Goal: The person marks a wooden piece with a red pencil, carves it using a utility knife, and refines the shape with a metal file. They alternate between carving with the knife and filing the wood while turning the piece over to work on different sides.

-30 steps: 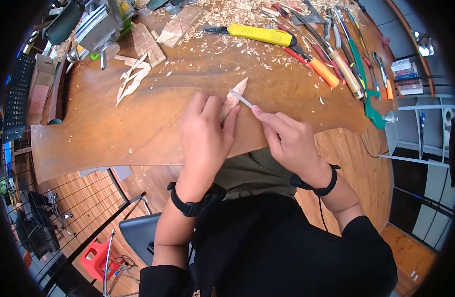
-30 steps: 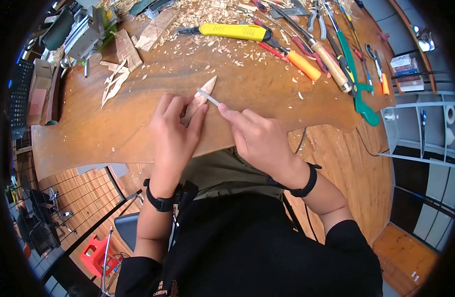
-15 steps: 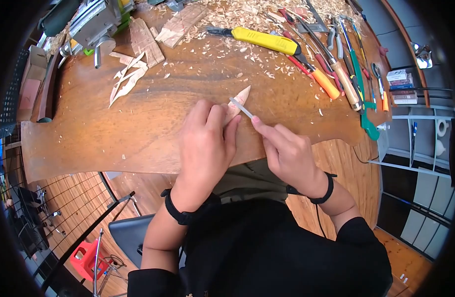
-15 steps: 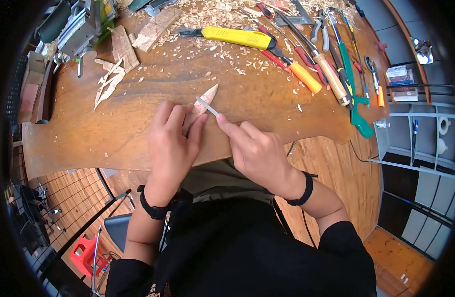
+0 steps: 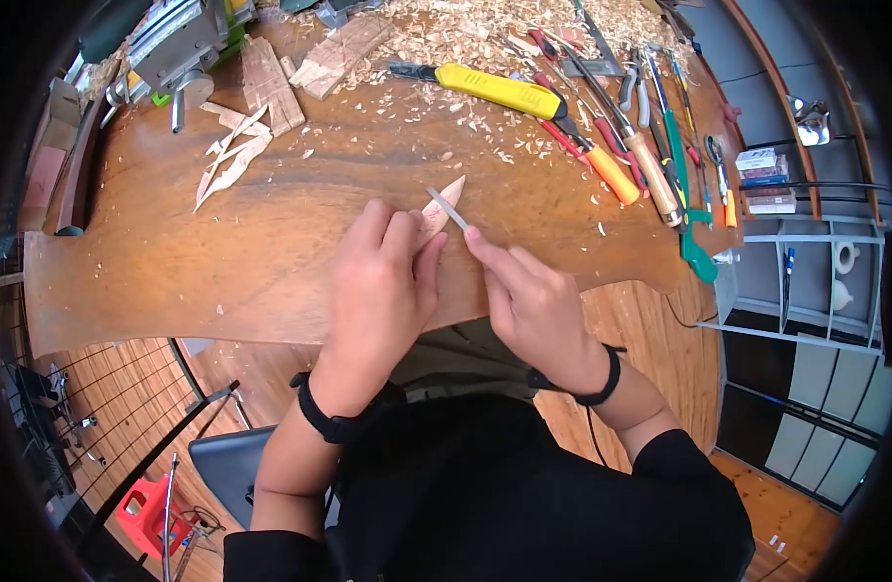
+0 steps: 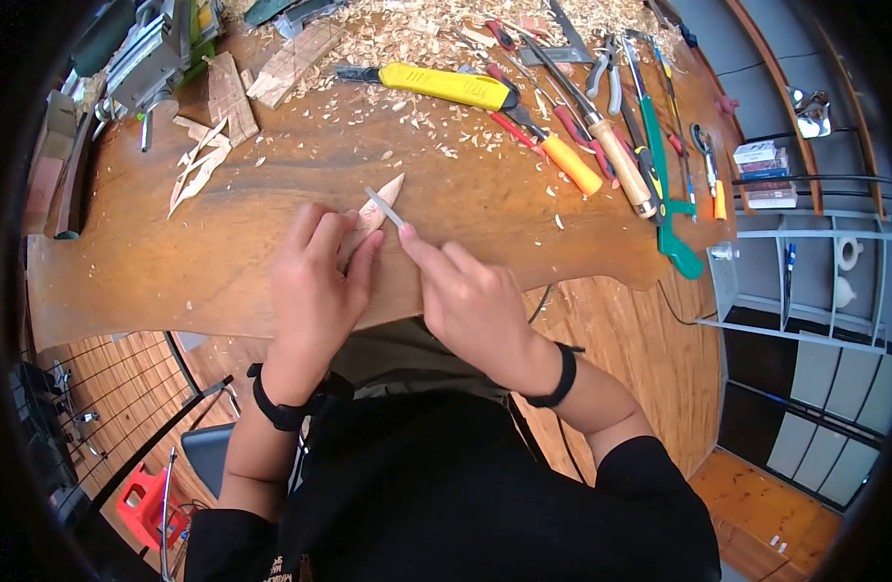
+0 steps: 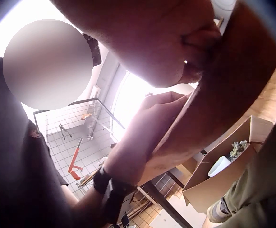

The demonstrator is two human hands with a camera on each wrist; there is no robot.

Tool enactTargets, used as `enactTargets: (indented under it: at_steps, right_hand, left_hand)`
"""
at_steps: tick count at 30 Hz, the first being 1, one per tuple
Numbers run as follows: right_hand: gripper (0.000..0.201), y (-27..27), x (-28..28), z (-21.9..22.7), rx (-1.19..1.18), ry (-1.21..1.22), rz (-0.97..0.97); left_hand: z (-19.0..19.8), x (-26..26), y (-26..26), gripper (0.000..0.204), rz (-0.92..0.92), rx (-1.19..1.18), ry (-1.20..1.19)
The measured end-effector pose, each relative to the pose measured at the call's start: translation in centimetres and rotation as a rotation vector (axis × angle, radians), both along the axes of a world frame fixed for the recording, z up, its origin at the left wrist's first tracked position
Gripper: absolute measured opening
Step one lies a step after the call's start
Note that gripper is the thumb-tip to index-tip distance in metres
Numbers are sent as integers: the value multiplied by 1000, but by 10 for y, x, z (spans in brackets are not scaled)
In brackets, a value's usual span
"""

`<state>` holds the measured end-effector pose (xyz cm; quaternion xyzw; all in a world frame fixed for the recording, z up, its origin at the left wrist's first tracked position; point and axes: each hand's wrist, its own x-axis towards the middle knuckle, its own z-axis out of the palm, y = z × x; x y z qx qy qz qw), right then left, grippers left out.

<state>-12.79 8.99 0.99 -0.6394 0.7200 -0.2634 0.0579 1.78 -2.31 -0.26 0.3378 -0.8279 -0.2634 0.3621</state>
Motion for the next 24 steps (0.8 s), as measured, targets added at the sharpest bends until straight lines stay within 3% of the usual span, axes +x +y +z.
enactTargets:
  at_steps: [4,12,19,24]
  right_hand:
    - [42,-28,1,-8,-62,2,-5]
    - [39,10,10,4,28,-45,-62]
    - [43,-28,1,-6,-55,-5,-2]
    - [43,0,2,8,23,-18,0]
  left_hand:
    - [4,0,1,18,-6,-22,-30]
    - [3,-1,3,17,30,-48,-2]
    - [1,-3,1,16,2,19,-49]
    - [4,-6,3,18,51,-11,-21]
